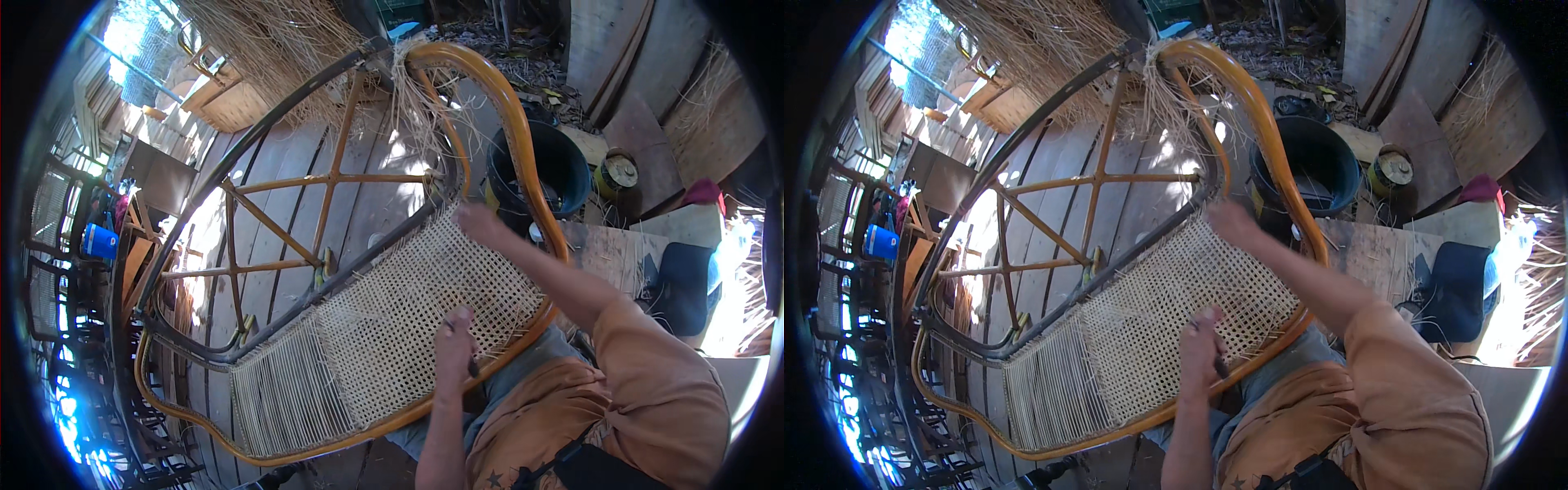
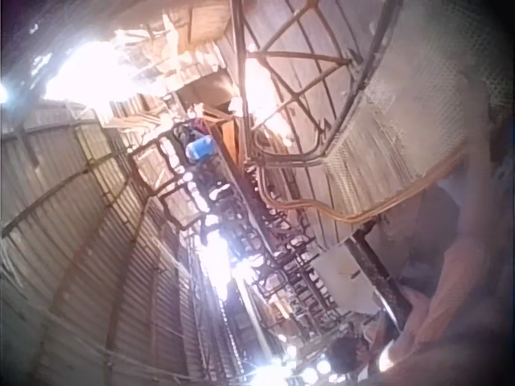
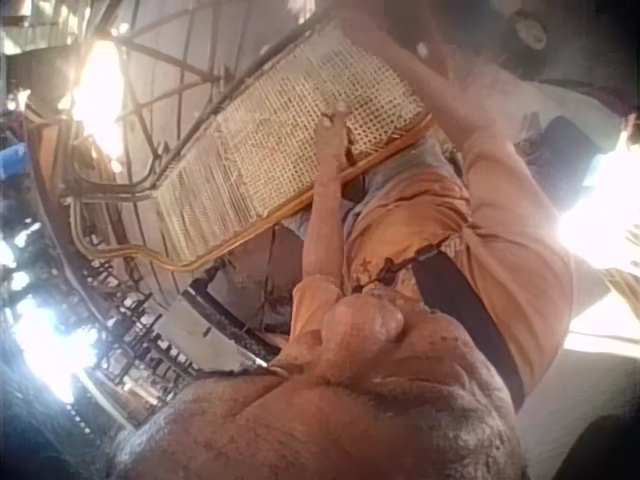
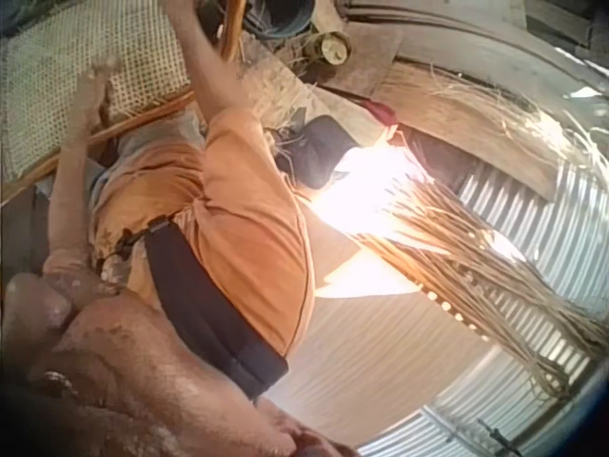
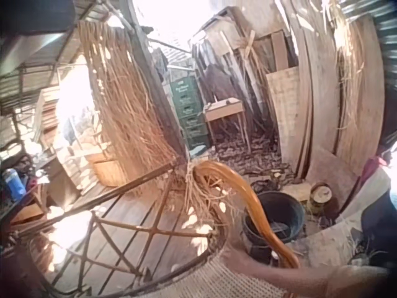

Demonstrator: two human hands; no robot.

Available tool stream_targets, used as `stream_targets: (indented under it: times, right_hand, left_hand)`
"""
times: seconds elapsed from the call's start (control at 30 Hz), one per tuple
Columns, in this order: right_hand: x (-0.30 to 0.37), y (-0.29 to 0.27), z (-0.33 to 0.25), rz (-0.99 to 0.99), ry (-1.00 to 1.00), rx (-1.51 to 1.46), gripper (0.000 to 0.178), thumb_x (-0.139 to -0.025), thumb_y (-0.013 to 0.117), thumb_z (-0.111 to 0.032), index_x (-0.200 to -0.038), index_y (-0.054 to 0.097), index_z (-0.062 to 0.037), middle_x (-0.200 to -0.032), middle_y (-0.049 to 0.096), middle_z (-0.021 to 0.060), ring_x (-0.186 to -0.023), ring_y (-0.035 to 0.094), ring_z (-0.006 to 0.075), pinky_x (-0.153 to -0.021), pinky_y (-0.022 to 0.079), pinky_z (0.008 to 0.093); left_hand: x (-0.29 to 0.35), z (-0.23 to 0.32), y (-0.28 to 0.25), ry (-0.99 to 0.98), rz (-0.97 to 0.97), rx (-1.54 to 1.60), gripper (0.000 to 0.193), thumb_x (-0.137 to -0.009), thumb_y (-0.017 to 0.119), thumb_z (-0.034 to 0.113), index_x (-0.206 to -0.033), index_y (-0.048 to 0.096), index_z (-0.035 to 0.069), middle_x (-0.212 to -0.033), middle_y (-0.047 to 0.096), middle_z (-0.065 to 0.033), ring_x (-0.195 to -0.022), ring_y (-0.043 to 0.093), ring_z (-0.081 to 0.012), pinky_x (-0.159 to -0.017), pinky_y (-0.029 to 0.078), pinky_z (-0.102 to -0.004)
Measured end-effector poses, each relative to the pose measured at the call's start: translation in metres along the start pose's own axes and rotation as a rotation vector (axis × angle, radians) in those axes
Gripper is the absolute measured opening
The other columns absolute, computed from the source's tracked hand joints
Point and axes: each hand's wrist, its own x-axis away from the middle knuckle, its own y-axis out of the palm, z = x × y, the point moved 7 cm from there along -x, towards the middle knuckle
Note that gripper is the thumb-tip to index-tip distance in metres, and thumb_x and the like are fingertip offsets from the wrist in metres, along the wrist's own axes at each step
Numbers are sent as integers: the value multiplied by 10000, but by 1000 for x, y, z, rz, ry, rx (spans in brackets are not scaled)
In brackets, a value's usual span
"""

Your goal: The recorder is weaving and trimming rattan strands on a chair frame in a workshop.

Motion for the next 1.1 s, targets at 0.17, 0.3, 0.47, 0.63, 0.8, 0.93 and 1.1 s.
stream_targets:
  times: [0.17, 0.3, 0.47, 0.63, 0.8, 0.93, 1.1]
  right_hand:
    - [68, 27, -38, -220, 536, -1181, 324, -890, 486, -277, -768, 600, 1, -626, 607, 96, -567, 613, 190, -604, 491, 330]
    - [73, 11, -58, -346, 466, -891, 303, -876, 506, -275, -848, 633, -1, -718, 650, 119, -666, 649, 206, -649, 495, 325]
    - [37, -23, -50, -423, 171, -624, 306, -848, 509, -295, -913, 648, -30, -776, 647, 123, -716, 616, 255, -670, 483, 367]
    - [-88, -42, 14, -48, 568, -1415, 238, -890, 464, -181, -748, 571, -24, -630, 571, 81, -537, 549, 181, -457, 443, 315]
    - [-197, -56, 69, 121, 697, -1456, 213, -904, 424, -158, -735, 533, -87, -608, 539, 30, -494, 517, 148, -475, 459, 328]
    - [-226, -68, 105, 109, 696, -1166, 218, -865, 473, -187, -708, 582, -81, -599, 563, 51, -490, 541, 168, -477, 467, 353]
    - [-223, -59, 124, 70, 572, -1109, 197, -851, 490, -207, -743, 588, -74, -675, 602, 60, -558, 575, 185, -493, 476, 356]
  left_hand:
    - [-61, 84, -31, 386, 235, -412, 397, -881, 547, 340, -1009, 604, -32, -795, 625, -94, -635, 590, -171, -598, 477, -297]
    - [-75, 97, -5, 335, -6, -295, 367, -861, 578, 293, -1014, 605, -39, -783, 631, -101, -685, 611, -180, -632, 486, -287]
    - [-54, 109, -13, 263, 94, -270, 311, -851, 591, 236, -999, 610, -37, -755, 628, -71, -599, 566, -117, -575, 467, -254]
    - [-43, 122, -6, 244, 54, -293, 277, -866, 568, 220, -989, 605, -26, -666, 562, -28, -516, 487, -92, -510, 414, -227]
    - [-14, 114, -10, 414, 141, -541, 350, -892, 508, 307, -819, 561, -32, -637, 550, -152, -574, 538, -252, -596, 428, -378]
    - [61, 31, -63, 249, 188, -527, 315, -872, 525, 277, -784, 556, -23, -646, 544, -131, -590, 527, -198, -604, 435, -341]
    - [181, -109, -149, -118, 530, -153, 186, -853, 549, 171, -815, 589, -6, -632, 534, -6, -555, 460, -78, -517, 394, -257]
